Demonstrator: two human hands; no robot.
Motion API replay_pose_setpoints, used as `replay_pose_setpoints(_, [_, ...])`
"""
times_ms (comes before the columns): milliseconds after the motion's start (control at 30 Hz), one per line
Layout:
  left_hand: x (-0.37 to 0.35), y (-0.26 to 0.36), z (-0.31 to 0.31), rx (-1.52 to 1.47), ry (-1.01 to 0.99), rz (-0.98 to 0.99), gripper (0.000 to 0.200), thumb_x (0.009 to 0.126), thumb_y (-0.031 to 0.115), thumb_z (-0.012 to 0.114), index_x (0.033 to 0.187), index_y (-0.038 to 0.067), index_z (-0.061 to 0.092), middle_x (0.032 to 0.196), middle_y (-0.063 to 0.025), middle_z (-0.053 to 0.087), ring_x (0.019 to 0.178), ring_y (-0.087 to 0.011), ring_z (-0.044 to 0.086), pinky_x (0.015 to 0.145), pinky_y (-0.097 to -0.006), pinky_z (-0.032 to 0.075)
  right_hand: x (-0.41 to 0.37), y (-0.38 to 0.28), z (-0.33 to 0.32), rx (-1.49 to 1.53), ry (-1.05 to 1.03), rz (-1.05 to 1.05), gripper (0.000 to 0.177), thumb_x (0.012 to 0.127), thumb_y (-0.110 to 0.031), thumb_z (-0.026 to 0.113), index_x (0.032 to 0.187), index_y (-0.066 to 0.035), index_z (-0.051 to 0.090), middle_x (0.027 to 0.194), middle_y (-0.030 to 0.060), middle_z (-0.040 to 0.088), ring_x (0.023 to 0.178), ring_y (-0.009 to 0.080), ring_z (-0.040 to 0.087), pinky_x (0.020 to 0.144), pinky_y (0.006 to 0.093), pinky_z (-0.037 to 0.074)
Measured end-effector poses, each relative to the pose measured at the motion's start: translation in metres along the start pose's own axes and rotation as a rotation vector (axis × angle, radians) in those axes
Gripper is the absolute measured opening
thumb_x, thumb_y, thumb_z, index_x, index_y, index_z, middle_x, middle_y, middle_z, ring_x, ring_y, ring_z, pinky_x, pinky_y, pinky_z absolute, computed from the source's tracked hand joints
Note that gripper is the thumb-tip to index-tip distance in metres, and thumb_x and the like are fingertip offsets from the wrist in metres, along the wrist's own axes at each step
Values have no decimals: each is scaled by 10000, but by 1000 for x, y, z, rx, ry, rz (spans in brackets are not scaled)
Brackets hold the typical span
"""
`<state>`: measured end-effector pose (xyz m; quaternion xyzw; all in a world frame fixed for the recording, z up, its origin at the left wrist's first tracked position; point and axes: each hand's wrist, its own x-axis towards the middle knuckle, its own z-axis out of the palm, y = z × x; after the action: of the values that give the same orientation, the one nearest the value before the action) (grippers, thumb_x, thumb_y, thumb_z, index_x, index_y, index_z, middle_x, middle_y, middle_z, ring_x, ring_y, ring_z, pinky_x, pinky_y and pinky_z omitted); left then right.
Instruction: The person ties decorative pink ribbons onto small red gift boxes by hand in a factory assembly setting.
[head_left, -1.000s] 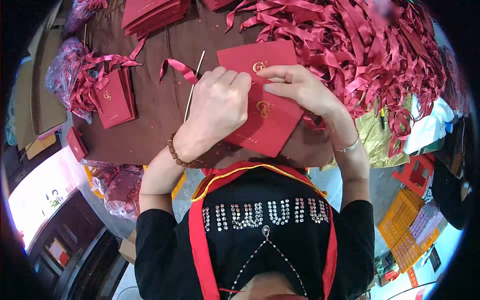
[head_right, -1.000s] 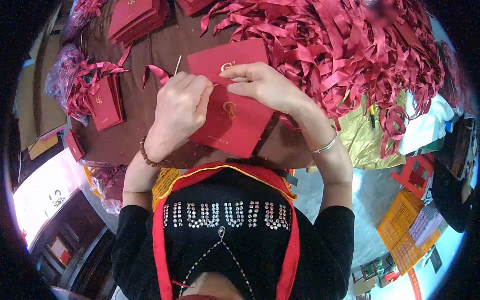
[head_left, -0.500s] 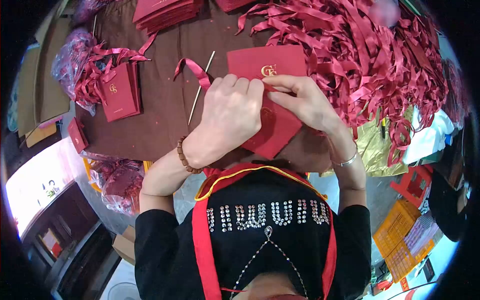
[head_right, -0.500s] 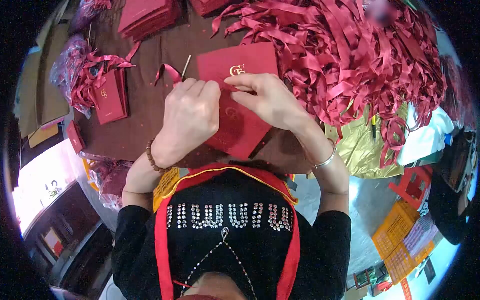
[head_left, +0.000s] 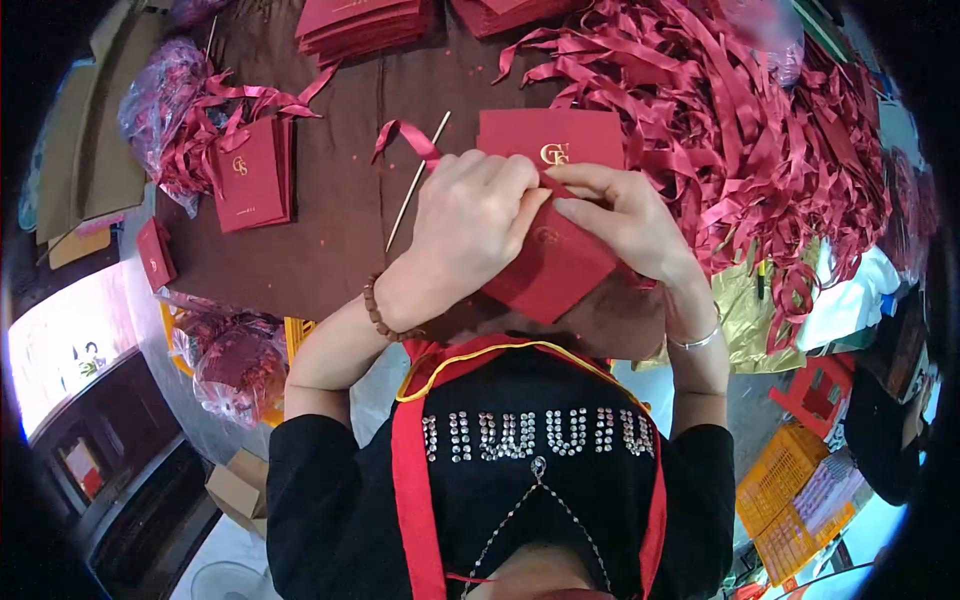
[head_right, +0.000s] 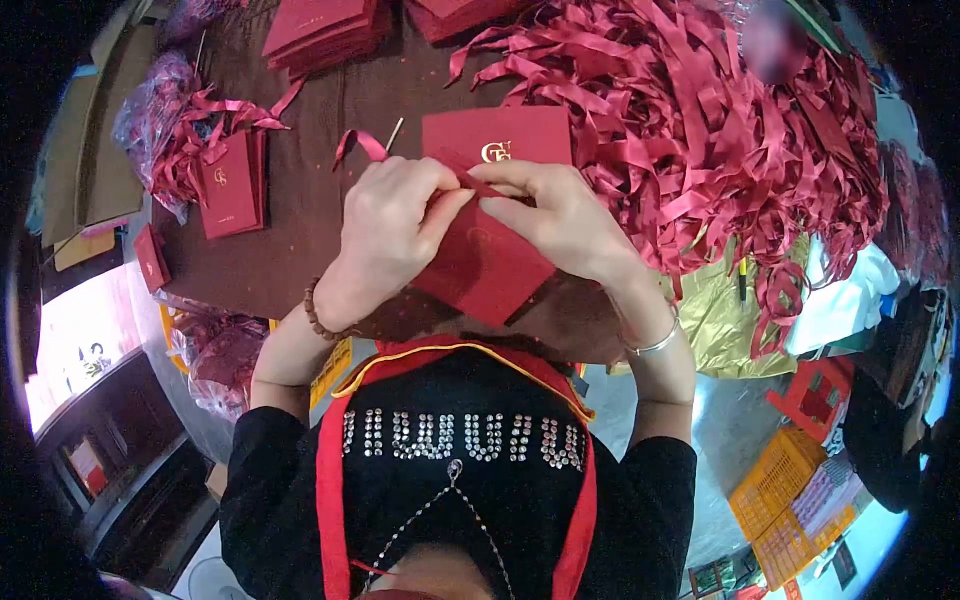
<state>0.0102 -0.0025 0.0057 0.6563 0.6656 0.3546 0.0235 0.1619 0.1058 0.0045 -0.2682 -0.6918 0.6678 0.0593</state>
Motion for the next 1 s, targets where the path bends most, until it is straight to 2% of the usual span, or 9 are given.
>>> replay_pose_setpoints(267, [4, -9, -13, -30, 12, 43, 96, 727, 161, 676, 718, 99, 603, 856, -36, 548, 827, -228, 481, 708, -353, 347, -3, -4, 1, 12, -105, 0, 225, 831, -1, 572, 1053, 16, 541, 890, 20, 602, 865, 68, 553, 782, 212, 446])
replay_pose_setpoints(400, [11, -30, -19, -329, -295, -114, 94, 777, 139, 621, 778, 46, 603, 881, -46, 558, 875, -248, 491, 776, -351, 377, -4, -14, -2, -24, -187, 70, 180, 828, 1, 577, 1005, 14, 548, 870, 6, 600, 834, 58, 550, 742, 203, 441])
replay_pose_setpoints(467, [13, -39, -20, -646, -614, -222, 133, 827, 176, 598, 836, 44, 595, 966, -59, 546, 948, -217, 491, 860, -322, 363, -4, -13, 0, -10, -244, 87, 164, 824, 2, 581, 986, 11, 556, 857, 1, 602, 809, 50, 541, 720, 199, 435])
replay_pose_setpoints(600, [16, -41, -23, -552, -791, -94, 111, 821, 151, 601, 837, 41, 591, 1038, -82, 546, 1024, -236, 472, 903, -333, 356, -6, -6, 1, 20, -263, 74, 155, 819, 0, 589, 971, 10, 566, 837, 24, 632, 786, 56, 562, 706, 206, 445])
replay_pose_setpoints(633, [20, -39, -25, -503, -935, -174, 118, 814, 139, 605, 882, 42, 607, 1081, -96, 548, 1062, -252, 461, 924, -349, 347, -7, -6, 2, -63, -297, 6, 159, 807, -31, 597, 960, 3, 573, 832, 71, 648, 761, 110, 598, 691, 244, 461])
replay_pose_setpoints(733, [25, -44, -22, -578, -1110, -104, 140, 813, 134, 603, 911, 35, 619, 1104, -104, 551, 1094, -264, 450, 939, -359, 343, -8, -8, 5, -198, -348, -79, 176, 790, -55, 616, 959, -18, 581, 836, 116, 665, 733, 184, 640, 669, 285, 482])
replay_pose_setpoints(767, [20, -45, -20, -566, -1009, 43, 180, 809, 158, 580, 944, 48, 624, 979, -72, 591, 892, -226, 556, 776, -357, 411, -8, -8, 6, -187, -344, -81, 173, 789, -51, 617, 956, -17, 584, 822, 107, 663, 728, 177, 638, 664, 282, 482])
replay_pose_setpoints(900, [22, -48, -14, -505, -1004, 148, 199, 824, 167, 571, 940, 11, 614, 970, -83, 589, 884, -219, 561, 750, -329, 422, -11, -13, 6, -165, -352, -32, 154, 796, -18, 622, 948, 1, 611, 822, 61, 670, 737, 96, 617, 667, 228, 473])
replay_pose_setpoints(1000, [25, -51, -7, -730, -1213, 106, 237, 840, 193, 560, 941, -17, 603, 969, -99, 582, 874, -201, 552, 727, -298, 421, -15, -18, 6, -232, -347, -36, 147, 795, -15, 624, 941, -1, 620, 815, 52, 668, 738, 89, 614, 669, 229, 473])
